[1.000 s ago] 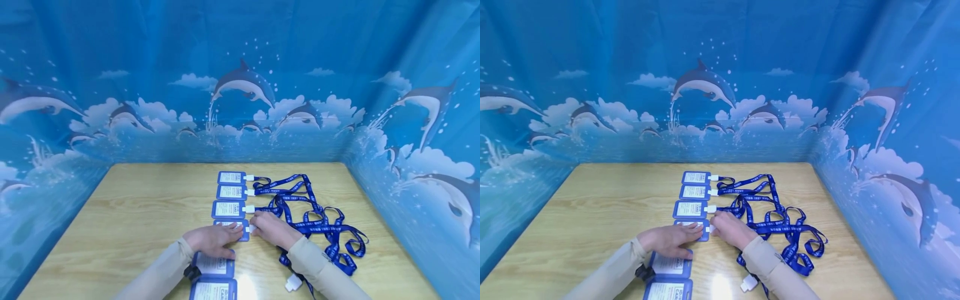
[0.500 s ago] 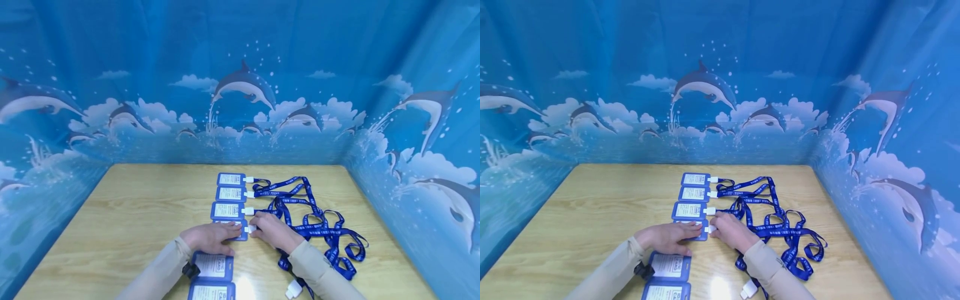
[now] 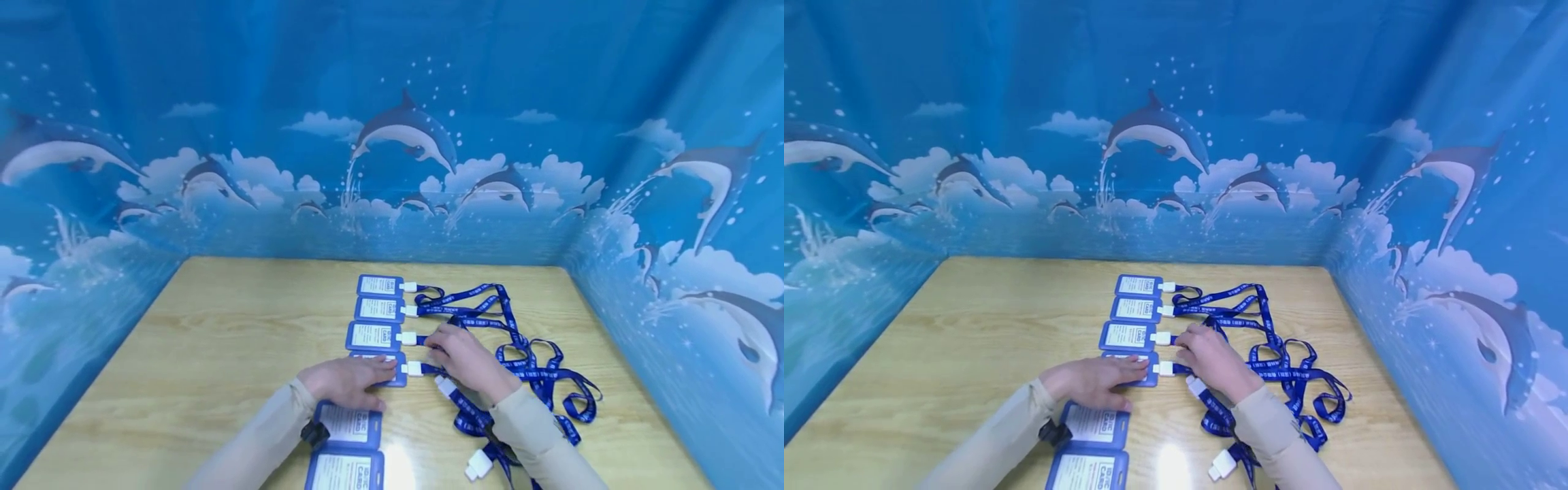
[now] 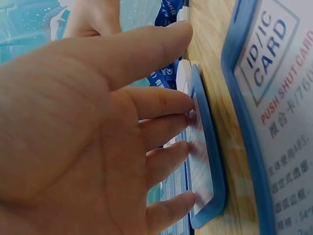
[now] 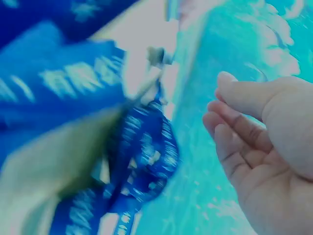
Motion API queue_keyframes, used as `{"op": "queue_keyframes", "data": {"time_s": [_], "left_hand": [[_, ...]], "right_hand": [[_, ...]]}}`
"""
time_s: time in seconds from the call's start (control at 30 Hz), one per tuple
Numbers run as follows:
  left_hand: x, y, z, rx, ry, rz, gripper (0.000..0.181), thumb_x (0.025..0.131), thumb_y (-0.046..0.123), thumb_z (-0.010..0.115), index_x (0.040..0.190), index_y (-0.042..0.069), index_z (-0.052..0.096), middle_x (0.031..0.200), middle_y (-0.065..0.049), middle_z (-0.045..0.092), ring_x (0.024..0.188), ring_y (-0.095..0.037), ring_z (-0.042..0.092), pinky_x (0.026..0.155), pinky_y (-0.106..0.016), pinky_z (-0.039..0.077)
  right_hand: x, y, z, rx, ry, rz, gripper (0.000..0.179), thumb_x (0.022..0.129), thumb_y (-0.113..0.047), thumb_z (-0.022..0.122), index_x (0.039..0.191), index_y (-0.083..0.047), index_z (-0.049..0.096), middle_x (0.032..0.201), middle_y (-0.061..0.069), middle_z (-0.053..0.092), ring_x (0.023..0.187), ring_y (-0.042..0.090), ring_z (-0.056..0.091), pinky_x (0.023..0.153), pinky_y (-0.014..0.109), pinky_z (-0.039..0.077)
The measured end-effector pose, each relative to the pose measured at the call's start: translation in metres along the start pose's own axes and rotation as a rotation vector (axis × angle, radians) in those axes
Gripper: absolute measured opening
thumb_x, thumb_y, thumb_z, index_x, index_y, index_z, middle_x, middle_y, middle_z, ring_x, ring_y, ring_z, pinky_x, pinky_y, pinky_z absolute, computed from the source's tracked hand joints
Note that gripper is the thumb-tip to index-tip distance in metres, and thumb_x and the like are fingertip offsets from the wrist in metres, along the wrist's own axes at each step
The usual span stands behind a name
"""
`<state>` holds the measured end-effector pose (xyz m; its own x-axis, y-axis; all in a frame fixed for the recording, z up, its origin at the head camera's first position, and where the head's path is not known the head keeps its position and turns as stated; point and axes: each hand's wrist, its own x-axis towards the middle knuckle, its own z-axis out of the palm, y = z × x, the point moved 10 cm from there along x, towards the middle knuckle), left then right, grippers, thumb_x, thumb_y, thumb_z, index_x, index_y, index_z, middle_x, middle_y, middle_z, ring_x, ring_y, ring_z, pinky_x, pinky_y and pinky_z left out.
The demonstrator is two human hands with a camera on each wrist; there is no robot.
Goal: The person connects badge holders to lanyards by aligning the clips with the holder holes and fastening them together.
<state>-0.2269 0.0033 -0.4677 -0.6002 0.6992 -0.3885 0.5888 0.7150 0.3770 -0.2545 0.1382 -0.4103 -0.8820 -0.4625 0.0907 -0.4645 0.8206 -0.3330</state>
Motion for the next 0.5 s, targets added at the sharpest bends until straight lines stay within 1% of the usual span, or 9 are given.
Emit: {"op": "queue_keyframes", "data": {"time_s": [0.07,0.13,0.23,0.37,0.43,0.5], "left_hand": [[0.002,0.000,-0.001,0.005,-0.001,-0.004,0.070,0.095,0.053,0.061,0.155,0.023,0.041,0.166,0.007,0.028,0.155,-0.018,0.023,0.126,-0.045,0.024],[0.003,-0.001,0.000,0.002,-0.003,-0.009,0.070,0.095,0.053,0.061,0.155,0.023,0.041,0.166,0.007,0.027,0.155,-0.018,0.023,0.126,-0.045,0.024],[0.003,0.000,-0.003,-0.004,0.021,-0.003,0.069,0.096,0.051,0.062,0.154,0.021,0.042,0.166,0.006,0.027,0.155,-0.019,0.022,0.126,-0.046,0.023],[-0.001,0.006,-0.012,0.012,0.070,0.027,0.065,0.098,0.048,0.060,0.154,0.020,0.043,0.166,0.003,0.030,0.155,-0.024,0.023,0.125,-0.048,0.025],[-0.006,0.012,-0.015,0.031,0.072,0.048,0.061,0.099,0.048,0.058,0.153,0.022,0.045,0.164,0.001,0.033,0.154,-0.025,0.026,0.124,-0.049,0.029],[-0.012,0.020,-0.016,0.055,0.062,0.066,0.058,0.099,0.049,0.058,0.151,0.024,0.048,0.161,-0.001,0.039,0.151,-0.025,0.033,0.122,-0.049,0.033]], "right_hand": [[-0.005,0.005,-0.010,0.014,0.050,0.034,0.013,0.093,-0.016,0.074,0.104,-0.010,0.076,0.093,-0.005,0.067,0.081,0.007,0.062,0.070,0.025,0.057],[-0.012,0.011,-0.014,0.036,0.063,0.079,0.008,0.092,-0.017,0.075,0.099,-0.013,0.076,0.088,-0.008,0.067,0.075,0.003,0.059,0.064,0.020,0.053],[-0.021,0.018,-0.008,0.062,0.029,0.132,0.006,0.091,-0.019,0.076,0.095,-0.014,0.076,0.084,-0.009,0.068,0.069,0.001,0.056,0.059,0.017,0.050],[-0.032,0.024,0.007,0.069,-0.033,0.181,0.012,0.089,-0.024,0.078,0.094,-0.013,0.075,0.080,-0.008,0.067,0.064,0.002,0.054,0.056,0.017,0.049],[-0.036,0.027,0.013,0.068,-0.055,0.202,0.017,0.088,-0.027,0.079,0.094,-0.012,0.076,0.078,-0.007,0.067,0.062,0.003,0.053,0.056,0.018,0.048],[-0.039,0.030,0.017,0.064,-0.067,0.223,0.020,0.086,-0.028,0.081,0.093,-0.011,0.075,0.077,-0.006,0.066,0.061,0.004,0.053,0.056,0.019,0.048]]}}
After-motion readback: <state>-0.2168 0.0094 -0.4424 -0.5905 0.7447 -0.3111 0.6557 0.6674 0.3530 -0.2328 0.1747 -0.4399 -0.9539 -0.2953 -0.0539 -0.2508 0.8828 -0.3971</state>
